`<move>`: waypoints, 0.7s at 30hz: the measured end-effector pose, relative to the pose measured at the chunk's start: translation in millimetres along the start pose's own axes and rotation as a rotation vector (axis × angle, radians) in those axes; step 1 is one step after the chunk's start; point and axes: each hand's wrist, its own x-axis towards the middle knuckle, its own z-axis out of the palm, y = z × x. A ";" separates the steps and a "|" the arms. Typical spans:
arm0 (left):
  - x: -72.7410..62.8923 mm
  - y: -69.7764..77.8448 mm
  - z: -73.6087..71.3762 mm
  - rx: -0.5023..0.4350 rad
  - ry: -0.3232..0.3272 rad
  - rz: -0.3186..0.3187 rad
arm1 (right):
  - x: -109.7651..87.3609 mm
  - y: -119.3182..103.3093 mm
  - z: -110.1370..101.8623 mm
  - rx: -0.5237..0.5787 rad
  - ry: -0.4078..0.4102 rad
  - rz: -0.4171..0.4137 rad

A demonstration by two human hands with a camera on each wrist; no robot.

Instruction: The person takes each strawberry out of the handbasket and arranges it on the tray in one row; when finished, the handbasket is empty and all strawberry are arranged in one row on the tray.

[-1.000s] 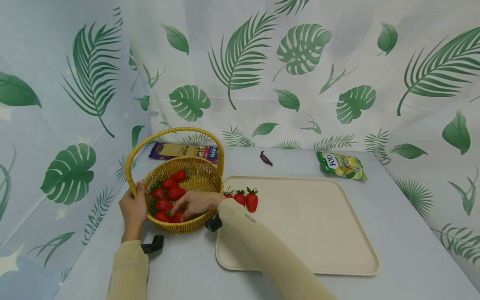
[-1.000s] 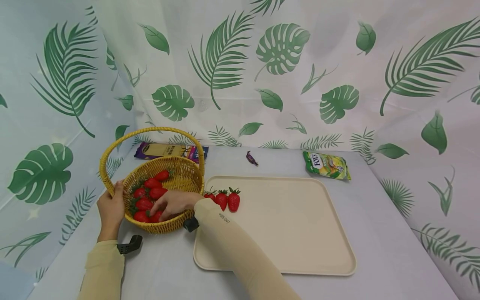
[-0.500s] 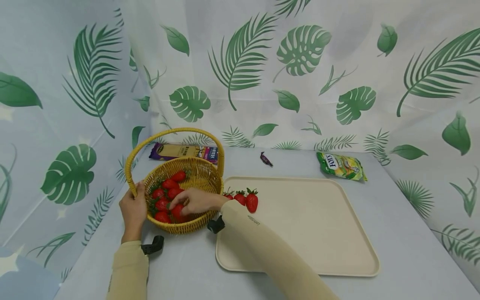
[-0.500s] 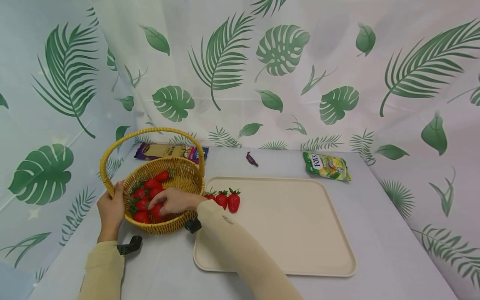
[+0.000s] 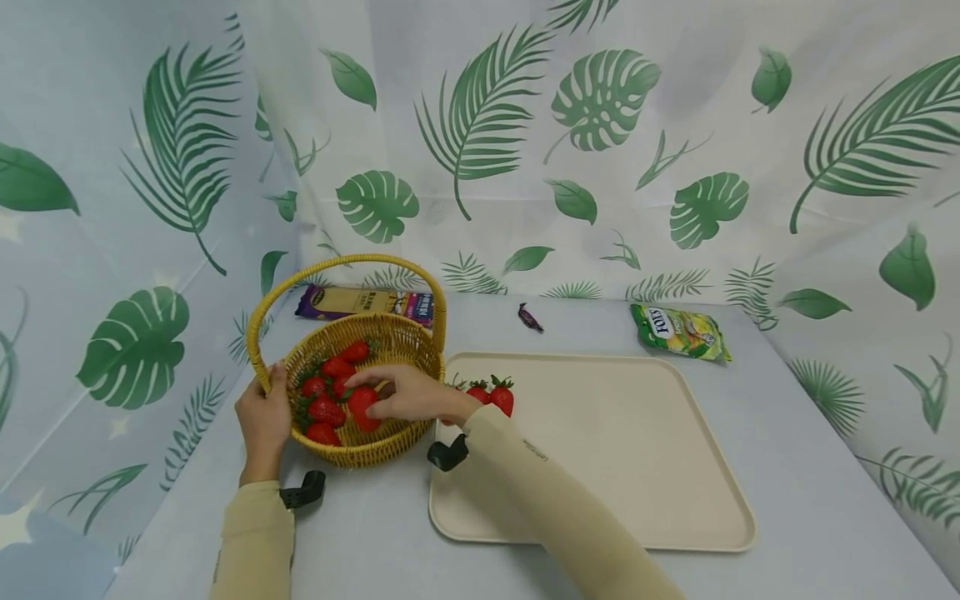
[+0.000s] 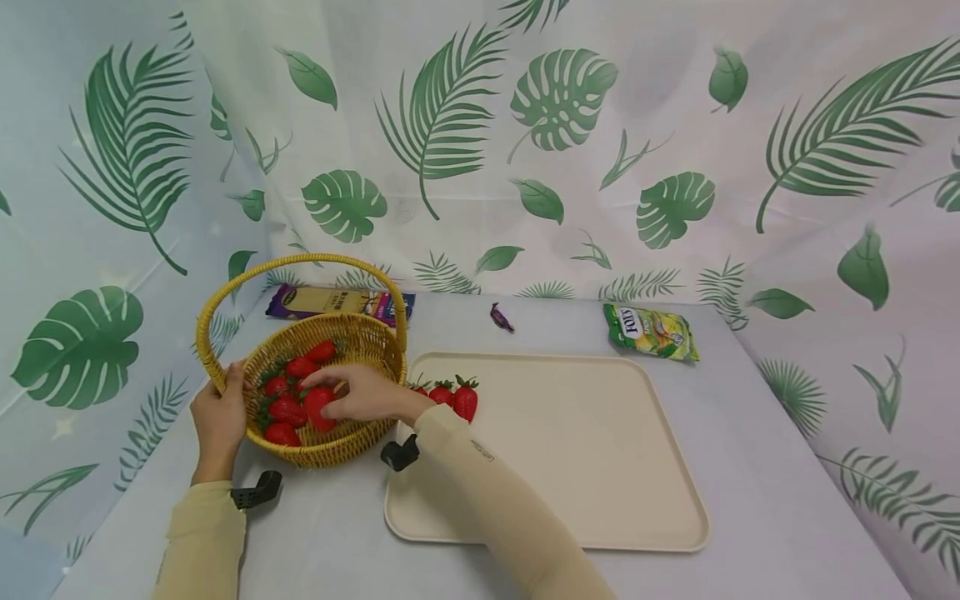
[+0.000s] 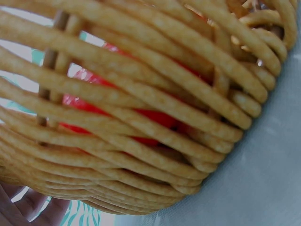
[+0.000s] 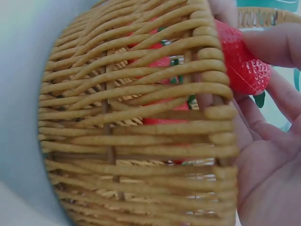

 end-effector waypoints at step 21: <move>-1.6 2.6 -0.8 -0.006 -0.003 -0.014 | -55.7 11.3 -16.3 0.083 0.200 -0.019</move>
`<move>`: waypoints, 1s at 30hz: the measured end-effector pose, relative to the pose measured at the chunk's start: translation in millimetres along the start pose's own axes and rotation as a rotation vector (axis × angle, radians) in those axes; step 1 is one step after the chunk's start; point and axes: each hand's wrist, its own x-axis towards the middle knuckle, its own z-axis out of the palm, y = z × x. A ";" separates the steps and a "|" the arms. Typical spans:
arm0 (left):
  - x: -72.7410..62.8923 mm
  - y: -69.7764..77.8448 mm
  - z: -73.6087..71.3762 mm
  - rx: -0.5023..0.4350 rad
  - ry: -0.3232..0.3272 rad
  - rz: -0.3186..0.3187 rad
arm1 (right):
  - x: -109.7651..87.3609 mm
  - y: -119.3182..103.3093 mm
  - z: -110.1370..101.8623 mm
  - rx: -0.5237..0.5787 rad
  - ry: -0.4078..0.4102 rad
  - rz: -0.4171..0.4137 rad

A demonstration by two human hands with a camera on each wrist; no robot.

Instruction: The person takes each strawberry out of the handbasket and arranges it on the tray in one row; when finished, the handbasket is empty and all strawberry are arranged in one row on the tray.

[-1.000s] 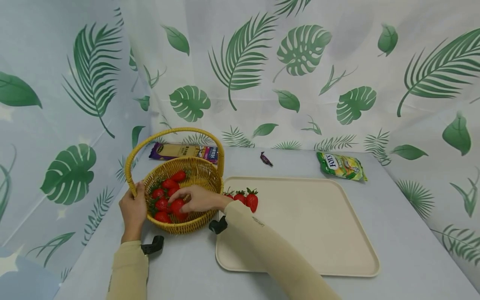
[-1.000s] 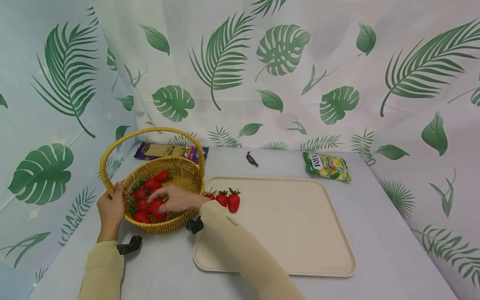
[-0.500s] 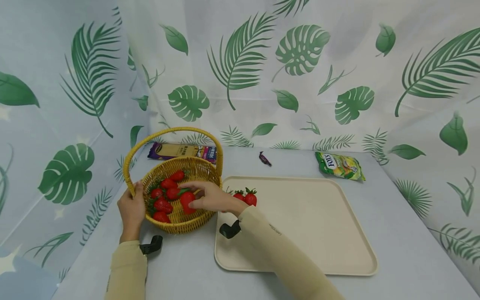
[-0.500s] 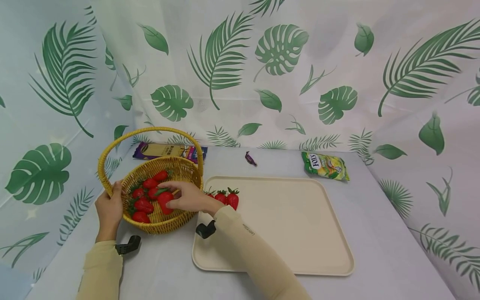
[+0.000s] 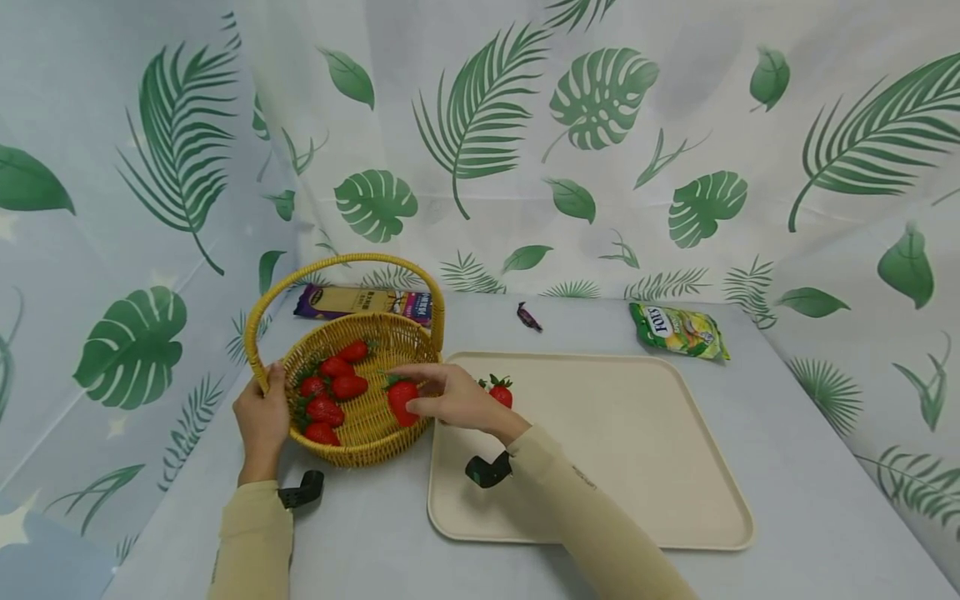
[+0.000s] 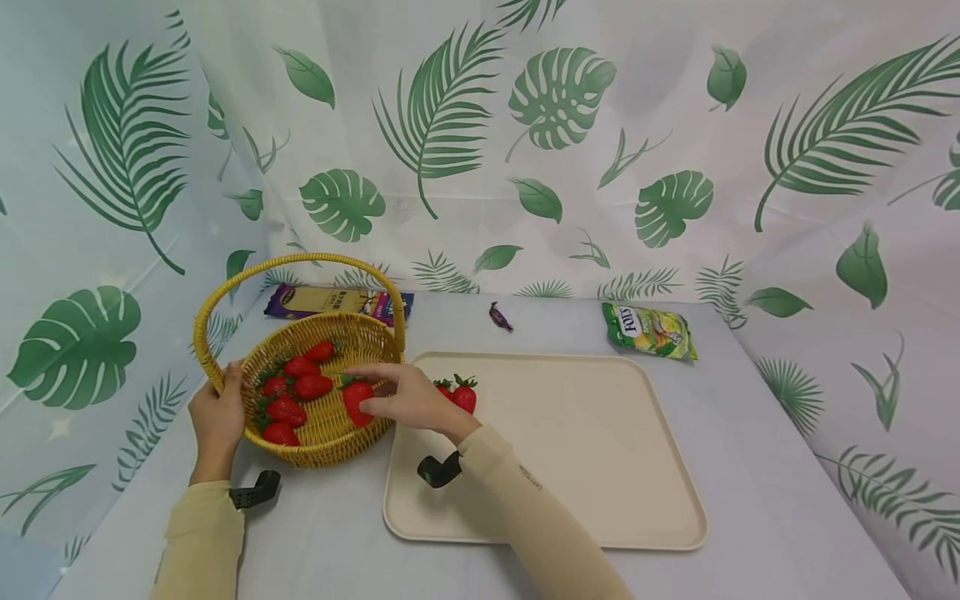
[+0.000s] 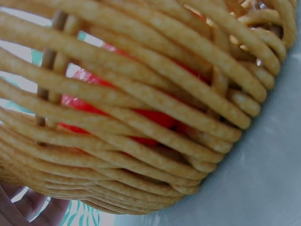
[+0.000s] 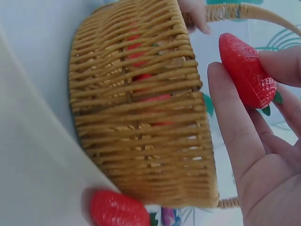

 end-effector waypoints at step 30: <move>0.9 -2.9 1.8 -0.010 0.021 0.015 | -78.5 41.2 -64.6 0.082 0.314 0.138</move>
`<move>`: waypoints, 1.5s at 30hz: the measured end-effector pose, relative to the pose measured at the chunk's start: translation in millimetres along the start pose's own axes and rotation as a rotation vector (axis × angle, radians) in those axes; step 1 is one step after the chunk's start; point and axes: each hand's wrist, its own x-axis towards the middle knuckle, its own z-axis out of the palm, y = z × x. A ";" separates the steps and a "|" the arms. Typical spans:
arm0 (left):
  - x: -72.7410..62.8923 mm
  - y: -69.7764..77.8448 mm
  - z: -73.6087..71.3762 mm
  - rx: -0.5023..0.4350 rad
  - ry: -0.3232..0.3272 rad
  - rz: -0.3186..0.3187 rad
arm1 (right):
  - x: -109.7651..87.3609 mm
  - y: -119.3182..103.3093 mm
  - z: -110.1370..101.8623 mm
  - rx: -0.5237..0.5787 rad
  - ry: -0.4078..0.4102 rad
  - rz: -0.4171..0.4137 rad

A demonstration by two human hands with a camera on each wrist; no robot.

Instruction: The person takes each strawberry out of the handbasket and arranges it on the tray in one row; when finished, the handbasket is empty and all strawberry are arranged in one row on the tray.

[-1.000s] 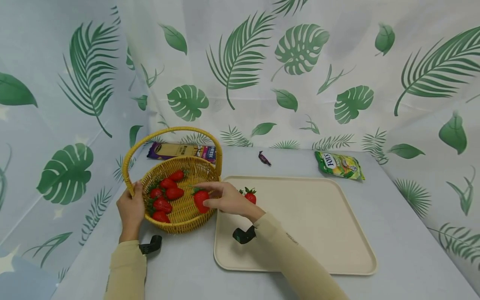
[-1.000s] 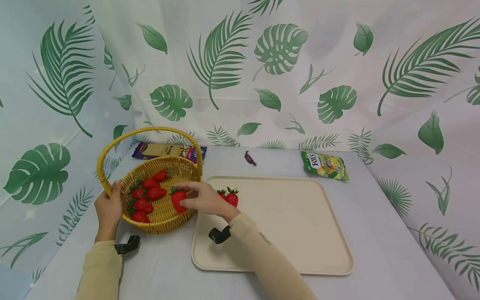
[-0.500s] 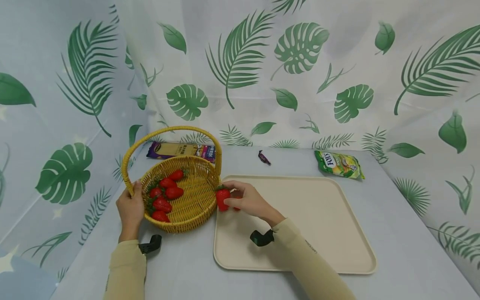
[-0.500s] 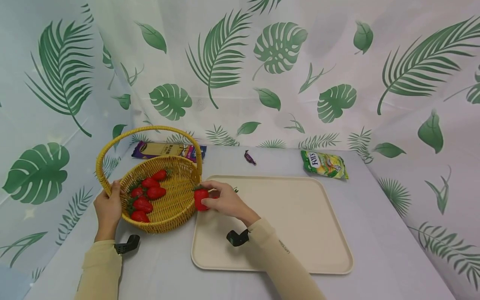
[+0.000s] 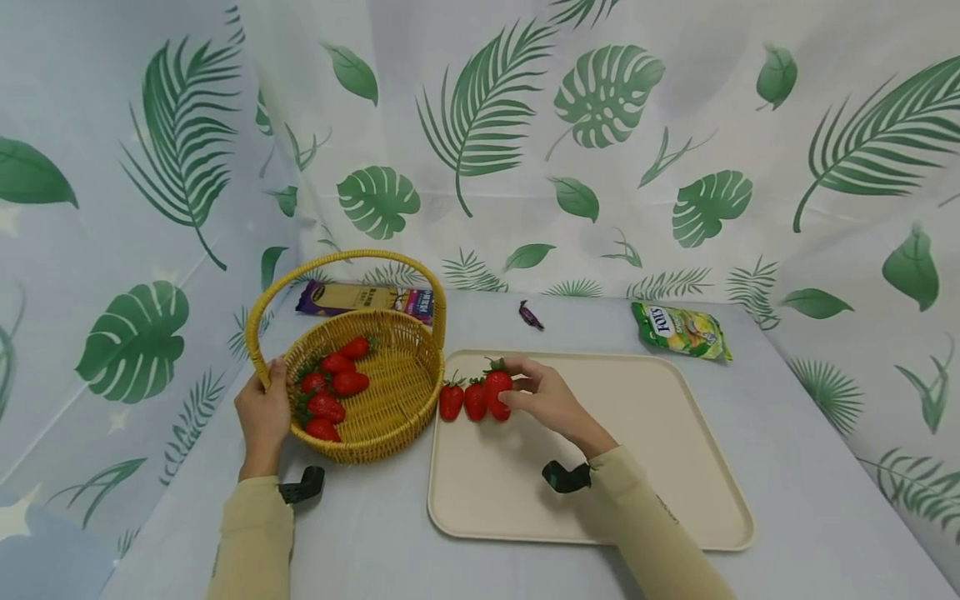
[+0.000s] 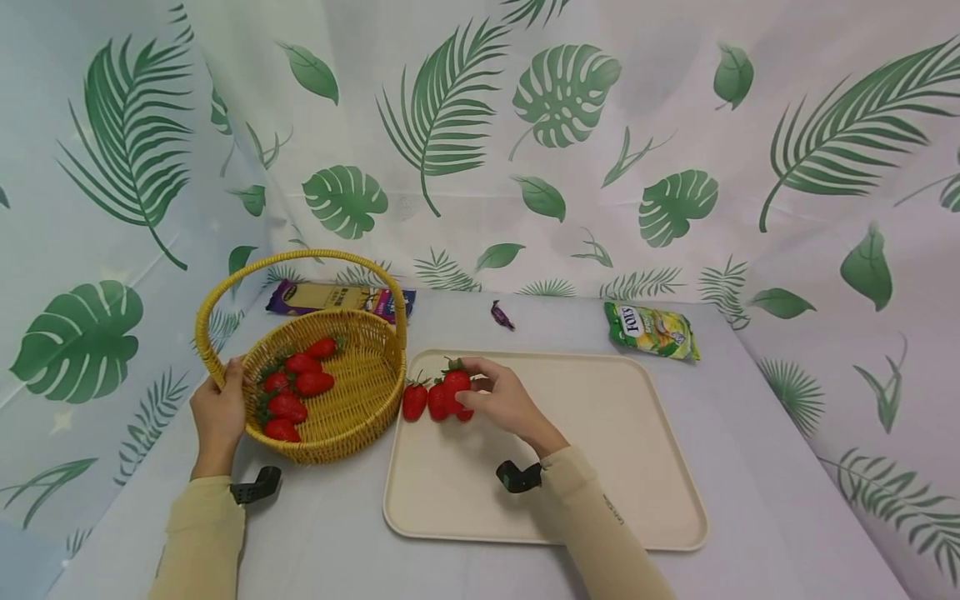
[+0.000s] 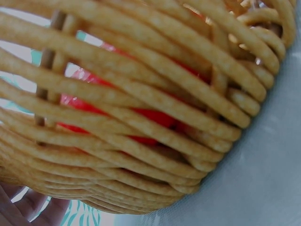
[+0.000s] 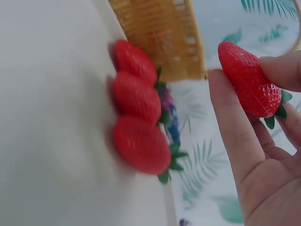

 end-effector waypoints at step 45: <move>-0.2 3.2 -1.2 0.007 -0.020 -0.008 | -12.4 68.9 -43.5 -0.067 0.123 0.164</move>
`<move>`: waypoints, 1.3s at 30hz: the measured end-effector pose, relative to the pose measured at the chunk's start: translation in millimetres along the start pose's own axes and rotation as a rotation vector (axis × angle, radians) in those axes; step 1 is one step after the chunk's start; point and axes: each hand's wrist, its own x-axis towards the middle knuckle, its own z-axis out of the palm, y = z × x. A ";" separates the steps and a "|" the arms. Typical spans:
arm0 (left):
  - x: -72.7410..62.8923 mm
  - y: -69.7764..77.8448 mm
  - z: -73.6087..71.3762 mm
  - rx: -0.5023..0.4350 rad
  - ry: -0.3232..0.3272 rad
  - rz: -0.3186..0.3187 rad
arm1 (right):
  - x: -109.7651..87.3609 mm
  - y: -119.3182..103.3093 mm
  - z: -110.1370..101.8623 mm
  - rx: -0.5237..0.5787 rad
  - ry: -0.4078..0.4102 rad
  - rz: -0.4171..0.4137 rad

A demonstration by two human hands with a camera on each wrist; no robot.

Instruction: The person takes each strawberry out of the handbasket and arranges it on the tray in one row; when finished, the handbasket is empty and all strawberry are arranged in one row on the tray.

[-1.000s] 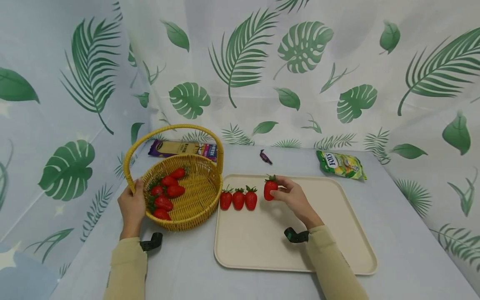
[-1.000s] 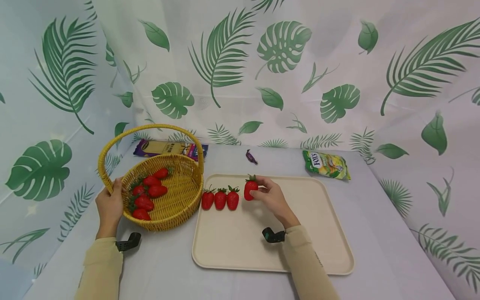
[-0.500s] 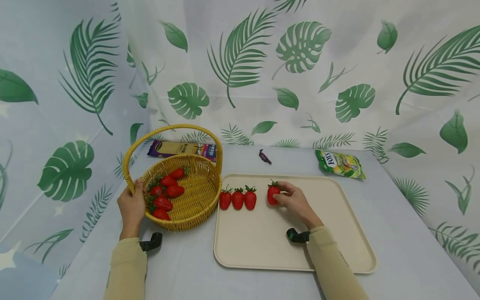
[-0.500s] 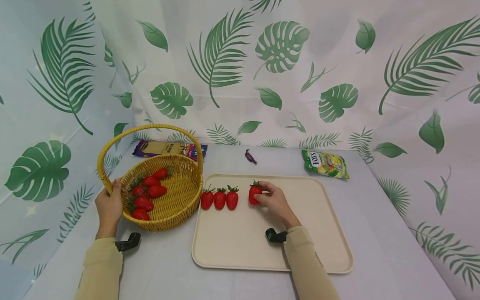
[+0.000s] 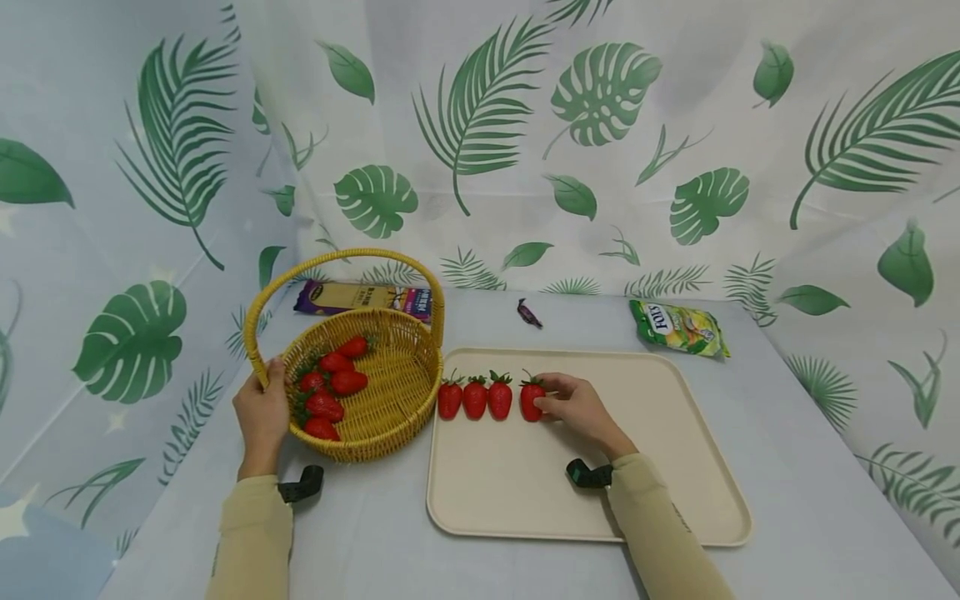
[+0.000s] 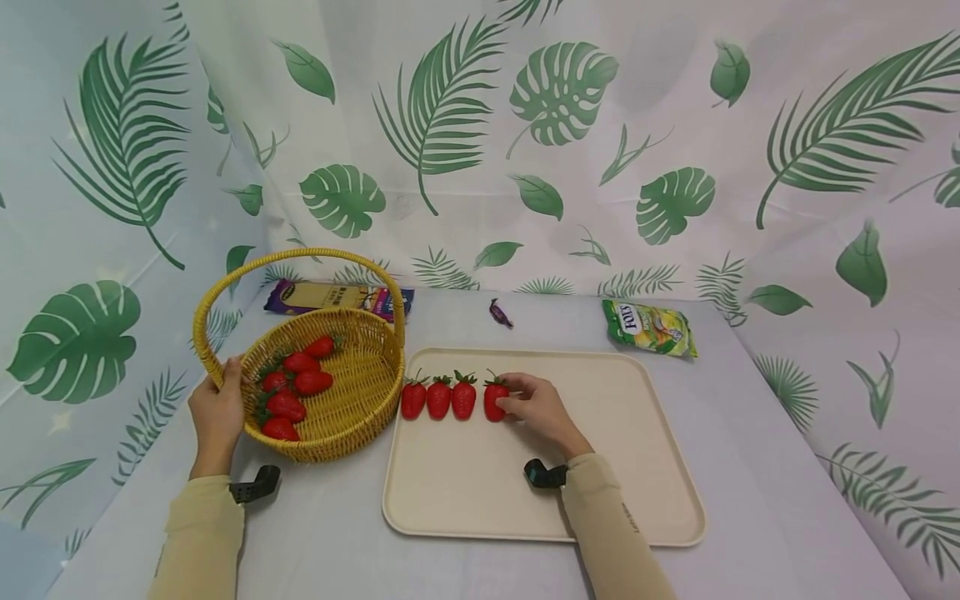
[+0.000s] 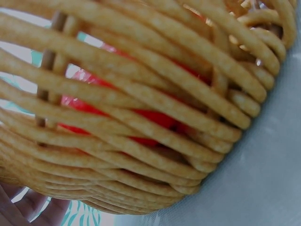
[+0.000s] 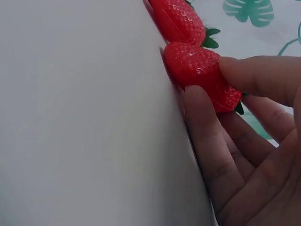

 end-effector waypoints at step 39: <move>0.5 -1.4 -0.2 -0.006 -0.008 0.003 | -11.3 -26.2 11.3 0.047 0.011 -0.019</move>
